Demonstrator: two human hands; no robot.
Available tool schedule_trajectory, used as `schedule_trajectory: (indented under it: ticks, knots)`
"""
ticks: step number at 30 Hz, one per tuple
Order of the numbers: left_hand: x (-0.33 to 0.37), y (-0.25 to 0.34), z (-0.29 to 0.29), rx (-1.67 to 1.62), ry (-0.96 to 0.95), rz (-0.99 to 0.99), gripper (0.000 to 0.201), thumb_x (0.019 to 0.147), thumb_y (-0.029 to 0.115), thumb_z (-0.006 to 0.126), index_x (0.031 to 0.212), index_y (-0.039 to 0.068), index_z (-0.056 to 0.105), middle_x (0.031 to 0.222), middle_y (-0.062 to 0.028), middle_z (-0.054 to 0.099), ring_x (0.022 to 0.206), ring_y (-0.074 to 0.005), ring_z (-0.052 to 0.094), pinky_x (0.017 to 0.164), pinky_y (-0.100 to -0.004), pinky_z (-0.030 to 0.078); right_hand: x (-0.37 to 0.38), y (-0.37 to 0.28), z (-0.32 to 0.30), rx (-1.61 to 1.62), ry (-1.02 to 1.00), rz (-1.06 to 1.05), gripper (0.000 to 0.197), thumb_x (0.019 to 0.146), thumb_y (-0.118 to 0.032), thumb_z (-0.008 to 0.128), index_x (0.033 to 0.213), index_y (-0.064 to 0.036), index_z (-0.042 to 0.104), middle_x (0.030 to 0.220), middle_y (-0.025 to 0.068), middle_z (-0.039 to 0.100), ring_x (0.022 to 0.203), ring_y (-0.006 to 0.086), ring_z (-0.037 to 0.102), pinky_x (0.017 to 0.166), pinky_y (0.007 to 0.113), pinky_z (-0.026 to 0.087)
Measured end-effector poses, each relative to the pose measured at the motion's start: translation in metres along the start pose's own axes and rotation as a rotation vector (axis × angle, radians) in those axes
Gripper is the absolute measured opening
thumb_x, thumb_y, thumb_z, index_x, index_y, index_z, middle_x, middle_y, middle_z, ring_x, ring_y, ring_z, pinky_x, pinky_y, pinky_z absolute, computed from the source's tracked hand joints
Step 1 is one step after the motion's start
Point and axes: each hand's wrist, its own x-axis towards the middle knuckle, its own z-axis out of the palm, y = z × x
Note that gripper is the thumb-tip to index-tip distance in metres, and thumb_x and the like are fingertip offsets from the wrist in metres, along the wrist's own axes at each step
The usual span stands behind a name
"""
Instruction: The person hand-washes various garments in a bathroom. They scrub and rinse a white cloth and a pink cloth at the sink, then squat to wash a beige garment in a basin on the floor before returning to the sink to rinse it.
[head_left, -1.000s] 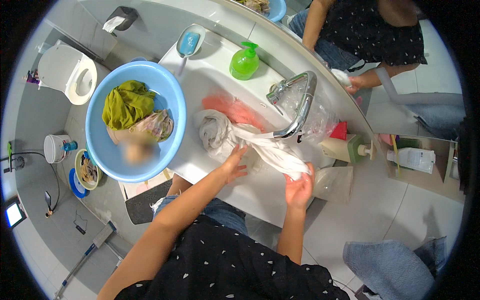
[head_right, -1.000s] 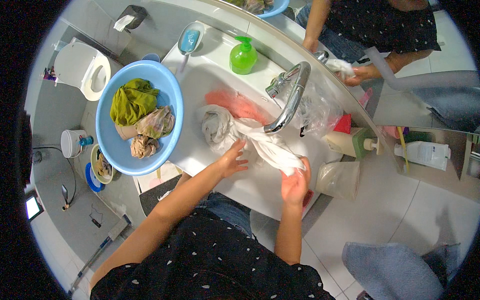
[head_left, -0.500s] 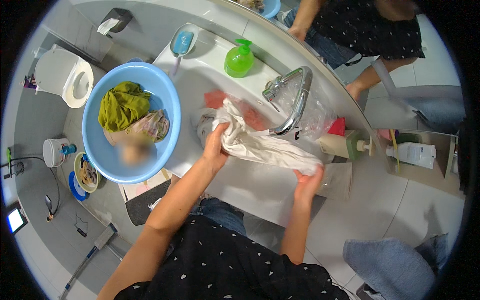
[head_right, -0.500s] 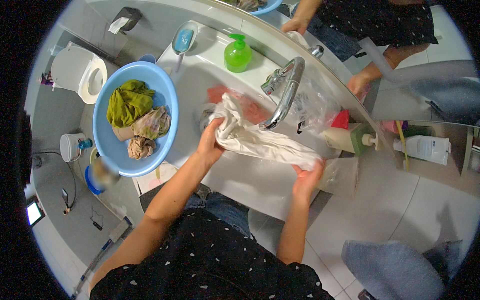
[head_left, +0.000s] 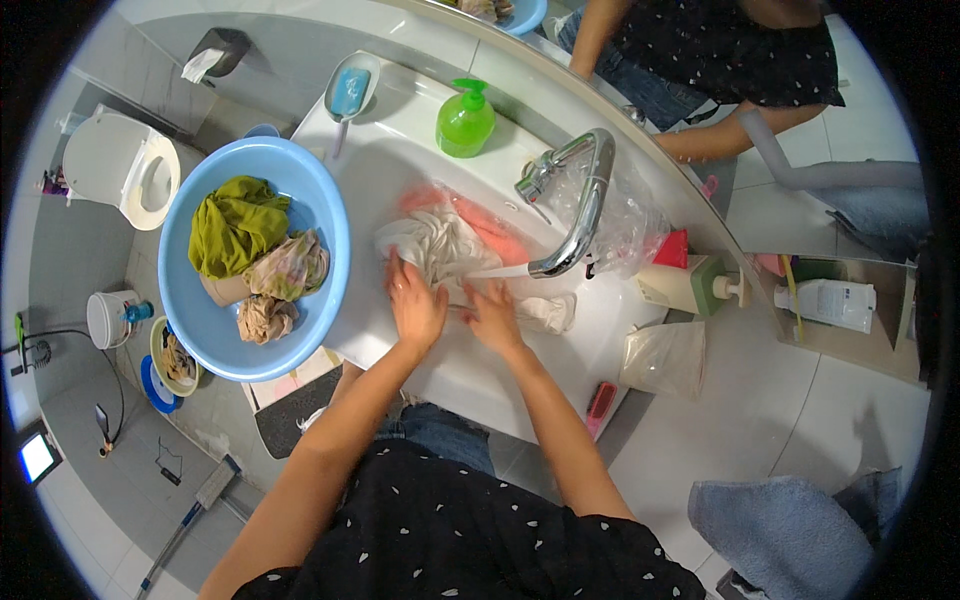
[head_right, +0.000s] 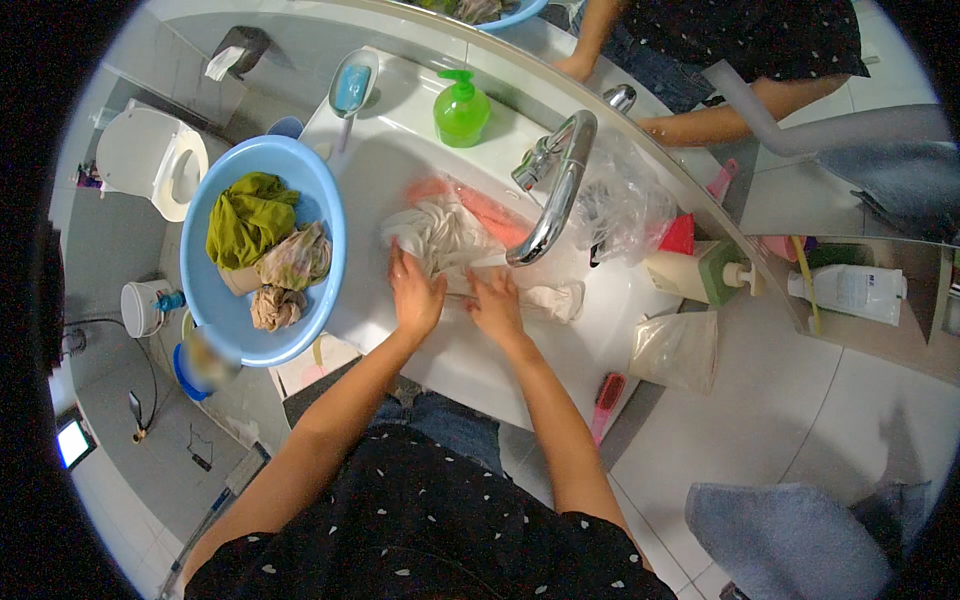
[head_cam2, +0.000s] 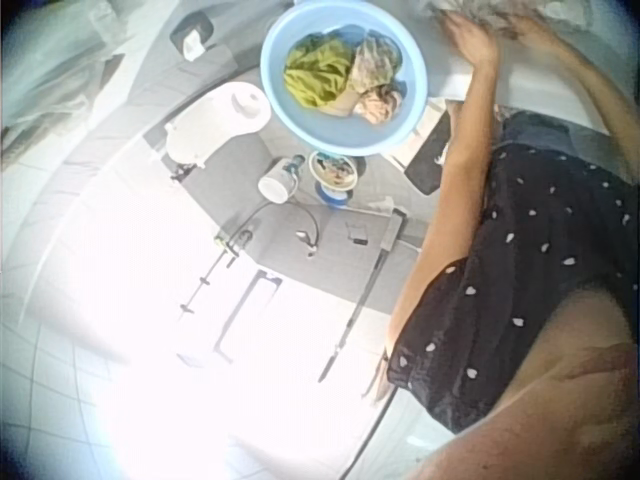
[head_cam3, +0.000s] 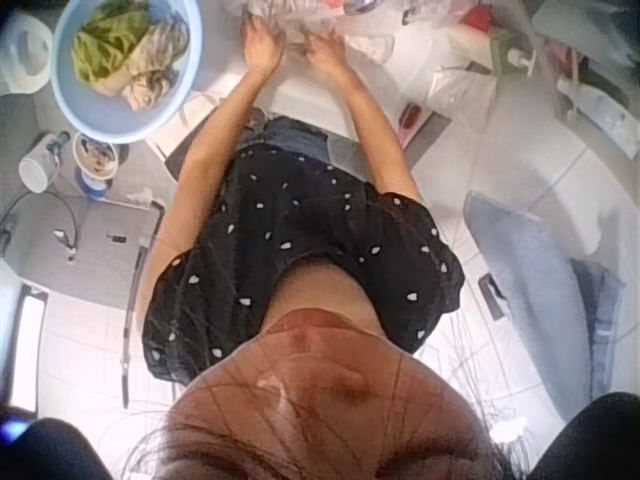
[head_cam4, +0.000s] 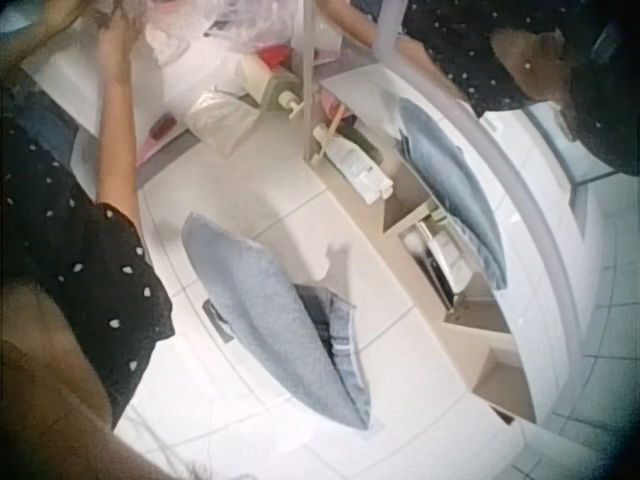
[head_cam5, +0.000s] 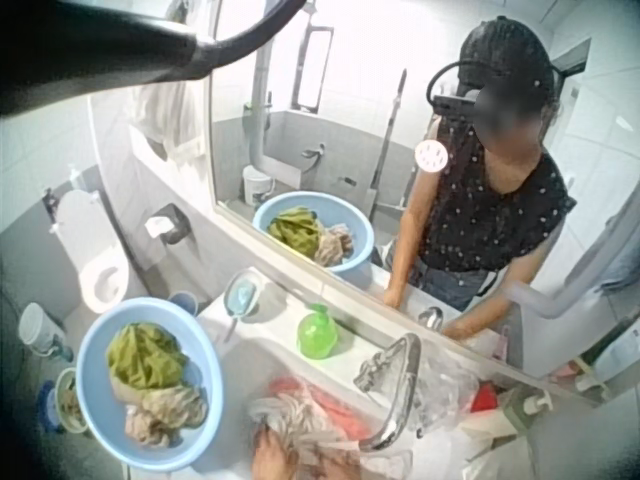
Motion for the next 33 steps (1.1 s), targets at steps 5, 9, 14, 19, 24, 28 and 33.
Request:
schedule_trajectory:
  ticks: [5,9,14,19,24,28,33]
  knots:
    - [0.03,-0.021,0.002,0.063,-0.13,0.027,0.059,0.077,0.018,0.065,0.121,-0.009,0.037,0.137,-0.0275,0.03,0.124,-0.041,0.034,0.102,-0.0414,0.032,0.022,0.008,0.03,0.075,-0.109,0.384,0.049,0.08,-0.04,0.06,0.12,-0.0117,0.055,0.121,0.0215,0.052,0.121,0.0385,0.039,0.098,0.051,0.031]
    - [0.042,-0.001,-0.011,-0.132,-0.077,-0.232,0.047,0.078,0.017,0.063,0.113,-0.007,0.044,0.127,-0.0256,0.04,0.114,-0.0415,0.04,0.097,-0.0419,0.034,-0.007,-0.009,0.039,-0.159,0.115,0.119,0.04,0.078,-0.03,0.061,0.11,-0.0065,0.06,0.11,0.0157,0.06,0.104,0.0321,0.055,0.091,0.043,0.04]
    - [0.028,0.022,-0.044,-0.518,0.008,-0.325,0.036,0.079,0.018,0.058,0.101,-0.007,0.046,0.104,-0.0241,0.049,0.098,-0.0394,0.047,0.087,-0.0427,0.037,-0.014,0.04,-0.015,0.147,-0.35,0.198,0.037,0.082,-0.035,0.057,0.1,-0.0035,0.062,0.098,0.0177,0.063,0.093,0.0307,0.06,0.078,0.039,0.047]
    - [0.011,-0.004,-0.034,-0.404,-0.029,-0.442,0.039,0.077,0.017,0.057,0.105,-0.009,0.046,0.11,-0.0272,0.048,0.104,-0.0387,0.046,0.092,-0.0421,0.036,0.0,0.011,-0.061,0.451,-0.335,0.458,0.055,0.08,-0.046,0.061,0.103,0.004,0.059,0.083,0.0153,0.065,0.082,0.0267,0.063,0.073,0.036,0.047]
    - [-0.011,-0.015,-0.012,-0.055,0.261,-0.446,0.051,0.077,0.017,0.058,0.118,-0.009,0.043,0.122,-0.0273,0.044,0.114,-0.0425,0.04,0.099,-0.0423,0.032,0.009,0.026,0.002,0.365,-0.012,0.23,0.05,0.079,-0.043,0.064,0.1,0.0015,0.058,0.086,0.0138,0.064,0.082,0.0253,0.062,0.072,0.035,0.046]
    - [0.002,0.018,-0.037,-0.384,-0.08,-0.067,0.056,0.076,0.016,0.06,0.124,-0.004,0.04,0.12,-0.0241,0.049,0.113,-0.038,0.046,0.097,-0.042,0.036,0.008,0.049,0.023,1.346,-0.091,0.57,0.064,0.075,-0.043,0.066,0.116,0.0031,0.05,0.105,0.0153,0.061,0.094,0.0221,0.06,0.078,0.035,0.046]
    - [0.017,-0.008,0.009,0.017,-0.458,-0.056,0.054,0.075,0.025,0.066,0.119,0.002,0.045,0.111,-0.0193,0.055,0.103,-0.0358,0.053,0.084,-0.0432,0.044,-0.016,0.05,0.031,0.303,0.07,0.041,0.053,0.072,-0.04,0.071,0.105,0.0,0.059,0.084,0.0073,0.062,0.078,0.017,0.058,0.067,0.03,0.045]
